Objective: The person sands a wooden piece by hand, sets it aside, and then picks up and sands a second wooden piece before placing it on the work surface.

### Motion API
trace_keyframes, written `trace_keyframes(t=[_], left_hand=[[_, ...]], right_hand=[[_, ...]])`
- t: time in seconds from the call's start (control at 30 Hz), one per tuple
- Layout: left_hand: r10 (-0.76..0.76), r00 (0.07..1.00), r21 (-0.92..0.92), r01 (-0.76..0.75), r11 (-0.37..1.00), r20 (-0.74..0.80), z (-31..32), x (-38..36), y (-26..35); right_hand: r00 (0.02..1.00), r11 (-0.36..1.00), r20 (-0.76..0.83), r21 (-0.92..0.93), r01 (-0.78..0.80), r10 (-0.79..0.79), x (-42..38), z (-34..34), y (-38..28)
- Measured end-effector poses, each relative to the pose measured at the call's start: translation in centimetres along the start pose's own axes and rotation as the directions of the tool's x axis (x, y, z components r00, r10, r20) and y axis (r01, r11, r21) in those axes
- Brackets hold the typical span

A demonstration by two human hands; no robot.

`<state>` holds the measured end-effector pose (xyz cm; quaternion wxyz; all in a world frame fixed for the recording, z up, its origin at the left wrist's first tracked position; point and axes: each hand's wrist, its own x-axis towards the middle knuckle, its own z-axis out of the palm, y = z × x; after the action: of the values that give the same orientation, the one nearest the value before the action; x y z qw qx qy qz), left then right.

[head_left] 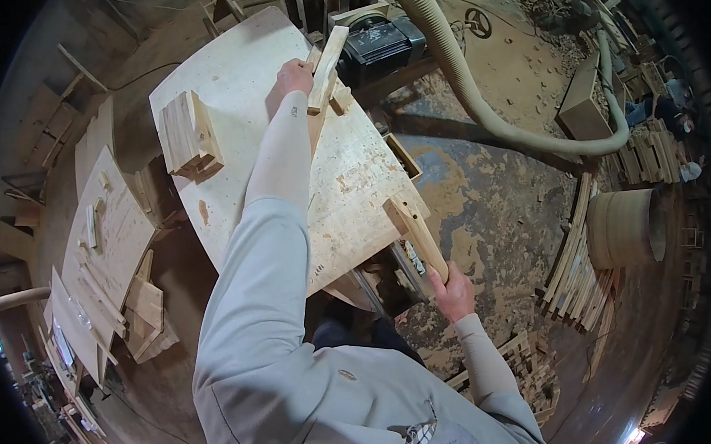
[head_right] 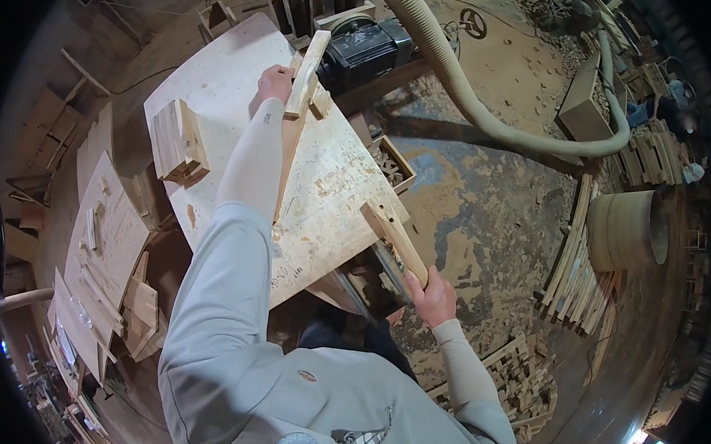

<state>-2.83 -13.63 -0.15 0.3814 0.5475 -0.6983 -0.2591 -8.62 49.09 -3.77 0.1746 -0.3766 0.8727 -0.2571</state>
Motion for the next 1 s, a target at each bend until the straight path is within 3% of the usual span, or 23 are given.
trace_keyframes(t=[0.37,0.43,0.57,0.63,0.77,0.8,0.87,1.0], left_hand=[[-0.019,0.997,0.059,0.014,0.998,0.076,-0.4,-0.6,0.2],[-0.083,0.988,0.044,0.078,0.996,0.130,-2.0,-1.8,1.7],[-0.108,0.990,0.067,0.102,0.993,0.091,-2.1,-2.2,2.0],[-0.062,0.998,0.014,0.062,0.998,-0.013,-0.9,-2.1,0.9],[-0.099,0.990,-0.279,0.123,0.952,0.098,0.5,-0.9,-2.1],[-0.100,0.990,-0.275,0.125,0.953,0.102,0.0,-0.9,-1.8],[-0.224,0.947,-0.532,0.314,0.786,0.229,-1.1,-1.2,-1.2],[-0.249,0.895,-0.589,0.433,0.682,0.370,-3.4,-0.9,-1.2]], right_hand=[[0.998,0.997,0.034,0.052,-0.062,0.060,-0.4,-1.6,-1.5],[0.998,0.996,0.026,0.071,-0.054,0.052,-0.4,-2.0,-1.8],[1.000,1.000,0.008,0.025,-0.014,0.014,-0.5,-2.4,-1.9],[1.000,1.000,0.000,0.017,-0.005,0.005,-0.6,-2.6,-2.0],[0.998,0.999,0.050,0.006,-0.050,0.050,-0.6,-3.8,-2.7],[0.997,0.998,0.053,0.008,-0.055,0.054,-0.7,-4.0,-2.9],[0.999,0.998,0.031,-0.045,-0.032,0.033,-0.7,-4.4,-3.1],[0.997,0.997,0.056,-0.049,-0.054,0.057,-0.7,-5.5,-3.8]])
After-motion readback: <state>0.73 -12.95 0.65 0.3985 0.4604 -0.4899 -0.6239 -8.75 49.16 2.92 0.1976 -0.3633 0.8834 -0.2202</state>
